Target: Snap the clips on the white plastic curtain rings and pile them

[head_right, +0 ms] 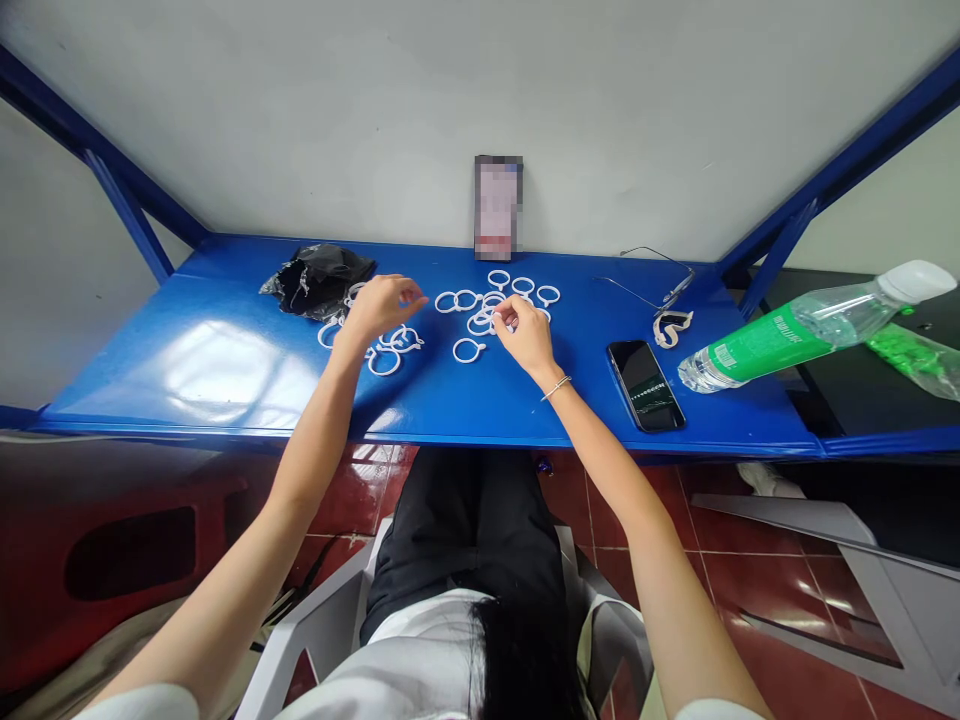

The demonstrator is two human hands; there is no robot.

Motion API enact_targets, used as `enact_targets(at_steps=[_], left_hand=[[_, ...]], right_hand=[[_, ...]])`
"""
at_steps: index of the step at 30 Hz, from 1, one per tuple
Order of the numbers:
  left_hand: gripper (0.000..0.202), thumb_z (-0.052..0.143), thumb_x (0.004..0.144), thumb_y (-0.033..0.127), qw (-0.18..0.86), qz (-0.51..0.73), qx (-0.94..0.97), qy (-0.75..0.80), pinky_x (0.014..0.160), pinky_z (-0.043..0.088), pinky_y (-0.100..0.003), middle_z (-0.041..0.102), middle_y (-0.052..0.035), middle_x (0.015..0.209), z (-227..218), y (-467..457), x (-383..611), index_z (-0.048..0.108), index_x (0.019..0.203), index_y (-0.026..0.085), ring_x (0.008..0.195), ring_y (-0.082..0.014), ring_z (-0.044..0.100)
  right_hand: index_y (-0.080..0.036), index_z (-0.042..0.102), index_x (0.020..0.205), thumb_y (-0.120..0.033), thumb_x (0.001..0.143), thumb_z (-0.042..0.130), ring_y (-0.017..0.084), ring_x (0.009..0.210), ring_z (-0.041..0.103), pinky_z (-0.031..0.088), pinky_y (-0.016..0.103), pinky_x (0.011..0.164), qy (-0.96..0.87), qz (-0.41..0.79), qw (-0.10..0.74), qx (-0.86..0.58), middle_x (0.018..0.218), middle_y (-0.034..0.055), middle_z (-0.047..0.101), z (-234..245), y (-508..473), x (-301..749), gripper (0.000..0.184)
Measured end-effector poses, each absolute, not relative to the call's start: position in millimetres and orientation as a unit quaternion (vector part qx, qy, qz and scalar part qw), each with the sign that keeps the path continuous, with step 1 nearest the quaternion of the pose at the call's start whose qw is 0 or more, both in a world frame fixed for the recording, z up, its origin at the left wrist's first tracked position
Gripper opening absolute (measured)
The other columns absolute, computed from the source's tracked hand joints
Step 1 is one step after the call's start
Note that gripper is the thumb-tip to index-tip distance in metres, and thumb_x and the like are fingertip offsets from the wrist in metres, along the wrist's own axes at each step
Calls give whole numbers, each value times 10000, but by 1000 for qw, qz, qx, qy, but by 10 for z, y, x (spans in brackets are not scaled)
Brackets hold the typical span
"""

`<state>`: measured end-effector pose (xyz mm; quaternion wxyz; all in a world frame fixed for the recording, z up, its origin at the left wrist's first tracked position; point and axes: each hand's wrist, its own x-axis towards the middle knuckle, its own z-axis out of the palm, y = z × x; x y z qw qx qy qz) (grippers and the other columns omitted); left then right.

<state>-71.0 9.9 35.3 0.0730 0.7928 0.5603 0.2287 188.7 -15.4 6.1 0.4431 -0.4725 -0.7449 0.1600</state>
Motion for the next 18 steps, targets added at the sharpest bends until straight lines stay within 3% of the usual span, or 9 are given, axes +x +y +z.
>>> enact_targets(at_steps=[3, 6, 9, 12, 18], left_hand=[[175, 639, 793, 315, 96, 172, 793, 576, 648, 445, -303, 709, -81, 754, 322, 155, -912, 716, 789, 158, 685, -208, 618], [98, 660, 707, 218, 115, 126, 802, 572, 640, 447, -276, 720, -59, 768, 259, 191, -1034, 715, 777, 178, 698, -197, 624], [211, 630, 652, 128, 145, 89, 811, 560, 651, 454, -255, 732, -45, 861, 229, 210, -1098, 721, 828, 203, 753, -193, 633], [269, 599, 640, 78, 163, 50, 807, 566, 654, 449, -255, 724, -37, 899, 235, 212, -1114, 724, 832, 220, 764, -191, 634], [152, 597, 679, 115, 145, 44, 810, 567, 636, 430, -275, 700, -46, 739, 216, 227, -1072, 705, 711, 218, 678, -194, 607]], right_hand=[[-212, 615, 845, -260, 843, 587, 186, 693, 627, 504, 318, 654, -756, 157, 411, -485, 792, 39, 694, 47, -160, 1881, 55], [-212, 633, 866, -211, 826, 598, 191, 700, 624, 486, 310, 637, -756, 144, 387, -507, 796, 37, 693, 49, -172, 1876, 53], [-216, 640, 876, -191, 822, 611, 192, 716, 620, 469, 303, 627, -752, 129, 383, -521, 827, 37, 701, 61, -178, 1883, 66], [-215, 637, 875, -190, 837, 598, 193, 738, 624, 469, 304, 638, -751, 127, 384, -522, 871, 43, 709, 69, -180, 1889, 60], [-220, 642, 873, -222, 855, 563, 197, 744, 629, 475, 306, 623, -757, 127, 397, -504, 891, 51, 718, 54, -178, 1885, 81]])
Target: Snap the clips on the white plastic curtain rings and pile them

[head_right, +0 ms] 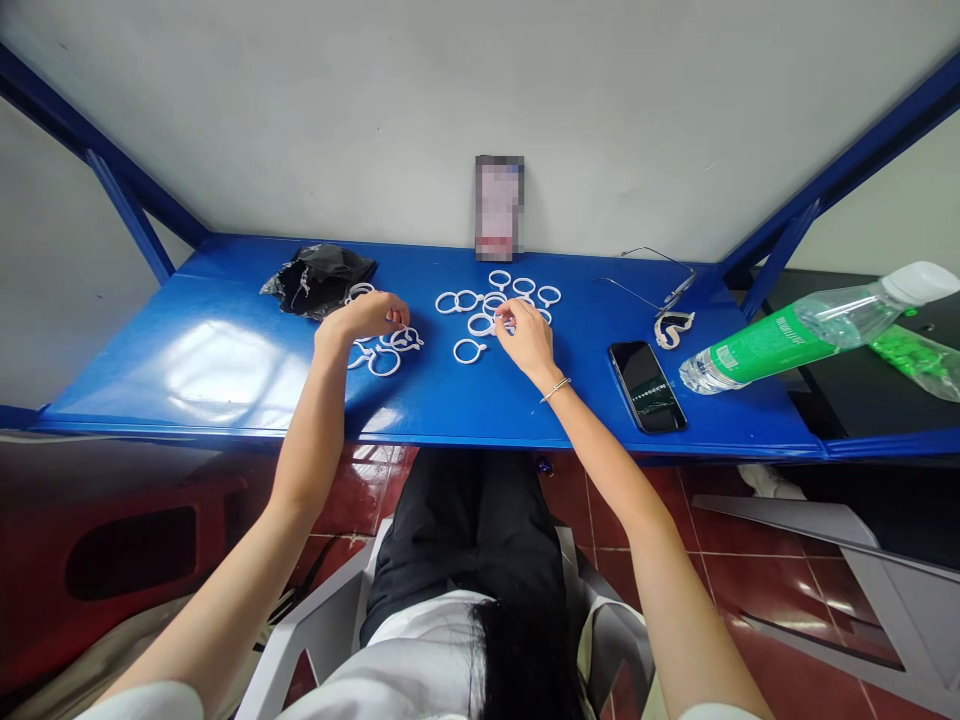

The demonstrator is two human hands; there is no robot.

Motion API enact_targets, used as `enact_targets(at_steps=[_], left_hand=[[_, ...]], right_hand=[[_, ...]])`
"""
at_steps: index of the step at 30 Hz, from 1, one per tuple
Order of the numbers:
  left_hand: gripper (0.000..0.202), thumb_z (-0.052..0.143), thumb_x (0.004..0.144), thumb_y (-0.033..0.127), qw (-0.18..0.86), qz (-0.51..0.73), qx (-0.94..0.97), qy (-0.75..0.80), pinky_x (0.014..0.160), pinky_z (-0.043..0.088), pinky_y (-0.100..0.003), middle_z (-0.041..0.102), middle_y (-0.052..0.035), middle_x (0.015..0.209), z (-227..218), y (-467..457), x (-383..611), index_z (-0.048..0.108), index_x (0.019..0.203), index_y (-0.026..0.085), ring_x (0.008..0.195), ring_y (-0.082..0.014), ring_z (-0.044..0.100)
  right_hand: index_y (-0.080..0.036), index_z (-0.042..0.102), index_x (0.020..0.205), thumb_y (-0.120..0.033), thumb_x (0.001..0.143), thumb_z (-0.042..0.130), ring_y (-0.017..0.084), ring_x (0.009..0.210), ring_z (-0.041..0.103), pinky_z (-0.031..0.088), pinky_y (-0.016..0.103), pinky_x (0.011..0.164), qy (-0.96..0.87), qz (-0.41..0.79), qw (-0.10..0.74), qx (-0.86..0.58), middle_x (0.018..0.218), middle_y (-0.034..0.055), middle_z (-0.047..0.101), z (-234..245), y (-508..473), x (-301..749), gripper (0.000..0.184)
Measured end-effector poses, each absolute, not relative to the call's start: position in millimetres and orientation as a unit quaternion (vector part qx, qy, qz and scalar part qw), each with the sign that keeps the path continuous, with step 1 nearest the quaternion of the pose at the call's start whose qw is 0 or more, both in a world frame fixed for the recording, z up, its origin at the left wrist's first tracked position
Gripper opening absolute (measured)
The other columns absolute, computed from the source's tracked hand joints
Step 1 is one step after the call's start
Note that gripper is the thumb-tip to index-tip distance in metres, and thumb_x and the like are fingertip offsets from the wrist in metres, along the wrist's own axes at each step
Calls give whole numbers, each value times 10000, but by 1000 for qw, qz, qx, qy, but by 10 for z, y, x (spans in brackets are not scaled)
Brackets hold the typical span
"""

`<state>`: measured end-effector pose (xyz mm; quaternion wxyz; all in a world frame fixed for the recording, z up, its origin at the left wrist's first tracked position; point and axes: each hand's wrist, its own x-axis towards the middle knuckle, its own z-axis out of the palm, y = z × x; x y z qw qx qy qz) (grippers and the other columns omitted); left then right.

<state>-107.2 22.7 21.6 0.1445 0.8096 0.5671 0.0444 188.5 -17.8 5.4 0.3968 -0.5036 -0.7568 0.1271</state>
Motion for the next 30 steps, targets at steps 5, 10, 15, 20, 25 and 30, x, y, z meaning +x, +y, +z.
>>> enact_targets(at_steps=[5, 10, 15, 20, 25, 30], left_hand=[[139, 560, 755, 199, 146, 161, 833, 508, 611, 423, -268, 708, -68, 751, 252, 224, -981, 699, 762, 191, 671, -184, 602], [197, 519, 853, 266, 106, 267, 832, 475, 612, 398, -271, 655, -44, 697, 309, 125, -638, 687, 885, 170, 613, -157, 546], [207, 485, 908, 269, 108, 314, 842, 425, 597, 390, -248, 642, -31, 727, 250, -5, -308, 663, 922, 165, 589, -127, 517], [221, 460, 938, 275, 94, 351, 835, 413, 619, 410, -255, 628, -32, 748, 208, -60, -235, 656, 943, 175, 618, -134, 526], [357, 582, 899, 464, 99, 369, 838, 390, 683, 447, -272, 646, -58, 843, 248, -104, -240, 641, 1068, 154, 714, -158, 569], [528, 688, 834, 484, 98, 346, 849, 387, 749, 466, -283, 667, -79, 973, 258, -127, -238, 578, 1248, 176, 806, -181, 606]], right_hand=[[-215, 636, 864, -217, 856, 557, 196, 741, 629, 494, 317, 644, -762, 136, 402, -489, 882, 52, 705, 57, -173, 1879, 80], [-217, 634, 950, -272, 879, 583, 211, 841, 661, 533, 341, 716, -785, 177, 417, -423, 935, 59, 702, 74, -202, 1830, 103], [-226, 615, 1076, -291, 887, 610, 212, 922, 675, 557, 357, 804, -794, 199, 425, -386, 1012, 61, 710, 79, -239, 1790, 200], [-234, 645, 983, -335, 926, 583, 205, 850, 674, 561, 363, 813, -793, 179, 440, -382, 949, 47, 717, 98, -260, 1790, 132], [-226, 653, 943, -377, 936, 584, 205, 814, 670, 555, 359, 777, -783, 159, 467, -379, 908, 48, 717, 120, -262, 1792, 166], [-229, 657, 922, -350, 934, 605, 199, 797, 669, 552, 350, 750, -776, 136, 496, -366, 895, 43, 721, 139, -263, 1802, 132]])
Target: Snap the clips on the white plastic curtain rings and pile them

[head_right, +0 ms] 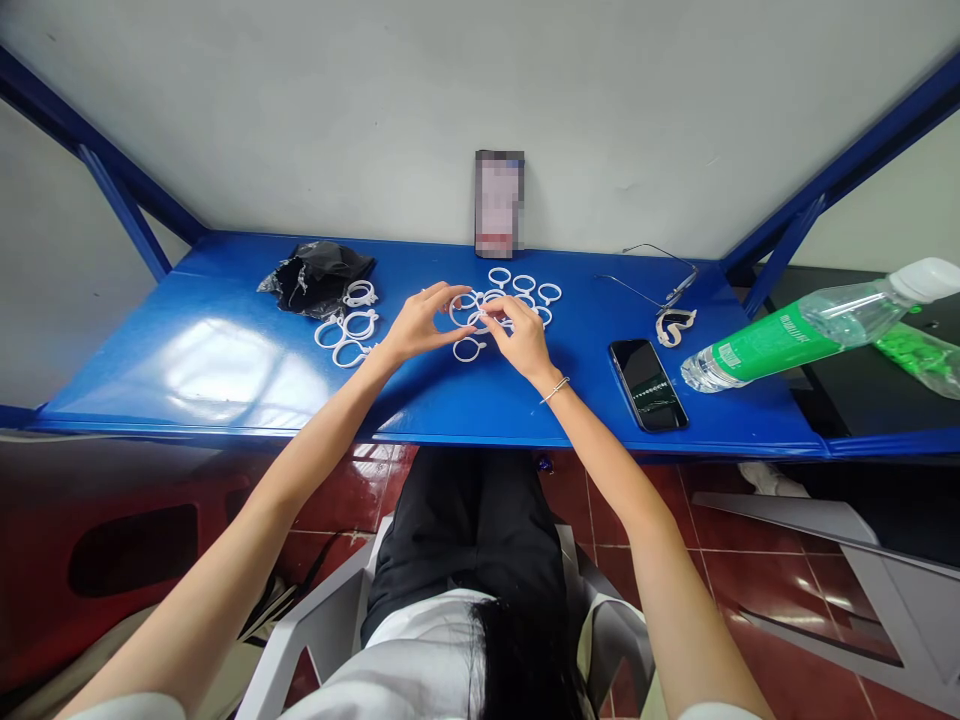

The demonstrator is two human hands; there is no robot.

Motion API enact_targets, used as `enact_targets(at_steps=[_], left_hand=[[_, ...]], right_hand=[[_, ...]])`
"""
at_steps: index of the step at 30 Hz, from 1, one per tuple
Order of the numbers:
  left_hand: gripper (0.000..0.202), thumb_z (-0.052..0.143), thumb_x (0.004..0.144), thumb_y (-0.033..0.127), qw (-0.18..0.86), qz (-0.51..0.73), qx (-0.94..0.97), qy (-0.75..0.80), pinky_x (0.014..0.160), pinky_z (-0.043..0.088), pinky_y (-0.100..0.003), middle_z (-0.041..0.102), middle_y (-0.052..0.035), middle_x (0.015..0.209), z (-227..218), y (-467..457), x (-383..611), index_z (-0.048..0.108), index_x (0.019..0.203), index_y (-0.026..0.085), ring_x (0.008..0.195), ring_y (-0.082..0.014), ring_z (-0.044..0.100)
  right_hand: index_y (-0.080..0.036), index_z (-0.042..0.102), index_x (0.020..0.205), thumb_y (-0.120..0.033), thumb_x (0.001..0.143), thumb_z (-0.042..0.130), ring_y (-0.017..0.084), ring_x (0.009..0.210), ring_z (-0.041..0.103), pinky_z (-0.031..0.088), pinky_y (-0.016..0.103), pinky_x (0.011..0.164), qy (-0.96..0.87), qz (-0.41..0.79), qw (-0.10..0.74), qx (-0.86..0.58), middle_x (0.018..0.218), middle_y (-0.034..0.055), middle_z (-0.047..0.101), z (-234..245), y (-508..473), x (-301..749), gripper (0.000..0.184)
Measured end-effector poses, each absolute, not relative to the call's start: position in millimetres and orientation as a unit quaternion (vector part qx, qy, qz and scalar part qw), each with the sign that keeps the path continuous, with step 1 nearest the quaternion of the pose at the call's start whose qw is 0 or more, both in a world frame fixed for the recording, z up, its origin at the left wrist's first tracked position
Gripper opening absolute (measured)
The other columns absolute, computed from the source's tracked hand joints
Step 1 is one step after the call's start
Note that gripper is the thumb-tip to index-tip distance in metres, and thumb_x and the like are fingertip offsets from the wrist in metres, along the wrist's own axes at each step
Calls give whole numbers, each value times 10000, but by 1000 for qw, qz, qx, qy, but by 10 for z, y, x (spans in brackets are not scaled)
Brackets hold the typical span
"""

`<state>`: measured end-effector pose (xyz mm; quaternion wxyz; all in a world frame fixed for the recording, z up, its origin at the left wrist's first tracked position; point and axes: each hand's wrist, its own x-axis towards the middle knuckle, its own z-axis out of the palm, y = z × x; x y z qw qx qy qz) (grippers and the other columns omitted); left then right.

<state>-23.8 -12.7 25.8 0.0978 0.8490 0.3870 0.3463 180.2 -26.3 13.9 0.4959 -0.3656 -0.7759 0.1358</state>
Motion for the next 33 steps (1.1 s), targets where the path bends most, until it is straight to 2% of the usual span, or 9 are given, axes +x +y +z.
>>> enact_targets(at_steps=[11, 19, 24, 33], left_hand=[[425, 627, 863, 428, 37, 370, 846, 383, 699, 479, -250, 679, -45, 873, 155, -121, -186, 604, 1187, 153, 724, -144, 624], [374, 619, 847, 383, 4, 391, 838, 380, 680, 482, -259, 678, -40, 846, 126, -125, -169, 602, 1143, 156, 699, -147, 629], [363, 616, 833, 361, -17, 422, 832, 360, 658, 479, -252, 672, -32, 812, 108, -126, -154, 605, 1123, 143, 671, -140, 620], [403, 622, 821, 370, 3, 423, 832, 358, 674, 482, -272, 662, -35, 836, 90, -134, -145, 581, 1160, 156, 694, -149, 614]], right_hand=[[-230, 675, 889, -356, 935, 608, 196, 793, 667, 554, 359, 740, -768, 125, 509, -368, 891, 36, 729, 150, -277, 1799, 149], [-230, 676, 929, -327, 923, 636, 174, 767, 670, 566, 332, 733, -768, 129, 524, -343, 876, 25, 723, 183, -304, 1792, 105], [-233, 663, 993, -327, 912, 650, 175, 789, 684, 577, 335, 747, -764, 138, 529, -343, 938, 31, 735, 182, -312, 1781, 125], [-225, 646, 930, -329, 913, 645, 171, 772, 670, 569, 331, 751, -767, 137, 524, -343, 884, 26, 717, 179, -323, 1782, 105]])
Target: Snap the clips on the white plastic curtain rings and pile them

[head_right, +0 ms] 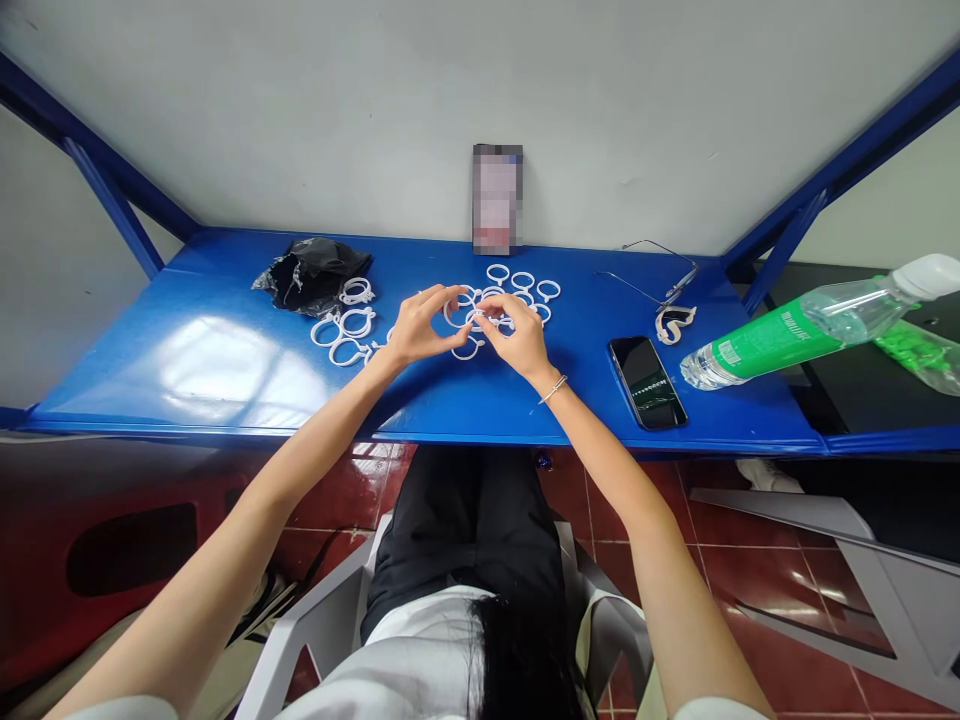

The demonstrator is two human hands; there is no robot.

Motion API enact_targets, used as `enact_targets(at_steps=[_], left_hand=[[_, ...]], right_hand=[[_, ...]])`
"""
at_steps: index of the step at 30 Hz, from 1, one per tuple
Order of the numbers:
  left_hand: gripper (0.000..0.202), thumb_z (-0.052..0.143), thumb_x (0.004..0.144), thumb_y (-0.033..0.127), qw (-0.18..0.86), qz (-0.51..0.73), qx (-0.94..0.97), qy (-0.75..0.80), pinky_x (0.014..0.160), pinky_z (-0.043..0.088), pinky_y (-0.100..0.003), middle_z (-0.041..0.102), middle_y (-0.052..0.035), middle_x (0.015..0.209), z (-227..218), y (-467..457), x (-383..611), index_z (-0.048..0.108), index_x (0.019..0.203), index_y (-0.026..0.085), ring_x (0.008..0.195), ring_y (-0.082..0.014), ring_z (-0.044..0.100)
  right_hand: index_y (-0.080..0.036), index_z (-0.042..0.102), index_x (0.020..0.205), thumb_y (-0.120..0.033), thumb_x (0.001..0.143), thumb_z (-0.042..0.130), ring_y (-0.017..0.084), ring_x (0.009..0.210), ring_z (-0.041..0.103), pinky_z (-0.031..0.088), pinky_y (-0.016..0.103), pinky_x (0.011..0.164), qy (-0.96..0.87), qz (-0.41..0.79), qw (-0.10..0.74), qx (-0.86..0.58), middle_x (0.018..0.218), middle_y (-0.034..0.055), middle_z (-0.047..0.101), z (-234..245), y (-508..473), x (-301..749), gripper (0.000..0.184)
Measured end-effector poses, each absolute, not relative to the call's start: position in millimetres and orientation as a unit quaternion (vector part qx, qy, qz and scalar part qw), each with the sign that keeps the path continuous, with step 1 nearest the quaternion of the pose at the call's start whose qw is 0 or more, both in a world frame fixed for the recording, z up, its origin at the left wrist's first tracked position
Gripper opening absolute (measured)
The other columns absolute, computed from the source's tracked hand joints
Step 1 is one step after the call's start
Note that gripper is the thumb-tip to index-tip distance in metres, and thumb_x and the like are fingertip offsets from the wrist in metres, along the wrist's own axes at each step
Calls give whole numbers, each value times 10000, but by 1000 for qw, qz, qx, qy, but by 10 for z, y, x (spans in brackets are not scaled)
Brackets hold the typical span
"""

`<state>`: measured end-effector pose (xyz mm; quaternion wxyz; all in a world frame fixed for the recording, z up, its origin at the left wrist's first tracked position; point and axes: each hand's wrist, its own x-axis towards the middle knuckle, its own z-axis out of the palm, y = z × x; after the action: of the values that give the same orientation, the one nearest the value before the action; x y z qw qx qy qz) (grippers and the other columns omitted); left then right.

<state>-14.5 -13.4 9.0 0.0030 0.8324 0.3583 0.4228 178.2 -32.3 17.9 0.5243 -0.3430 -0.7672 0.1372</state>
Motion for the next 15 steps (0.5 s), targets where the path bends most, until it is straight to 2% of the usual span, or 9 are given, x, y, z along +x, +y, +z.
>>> enact_targets(at_steps=[15], left_hand=[[379, 617, 832, 356, -8, 447, 830, 333, 641, 477, -268, 661, -40, 832, 102, -143, -126, 573, 1153, 159, 675, -146, 602]], right_hand=[[-233, 665, 901, -384, 927, 622, 175, 750, 657, 554, 345, 723, -760, 138, 535, -342, 857, 26, 711, 165, -321, 1782, 158]])
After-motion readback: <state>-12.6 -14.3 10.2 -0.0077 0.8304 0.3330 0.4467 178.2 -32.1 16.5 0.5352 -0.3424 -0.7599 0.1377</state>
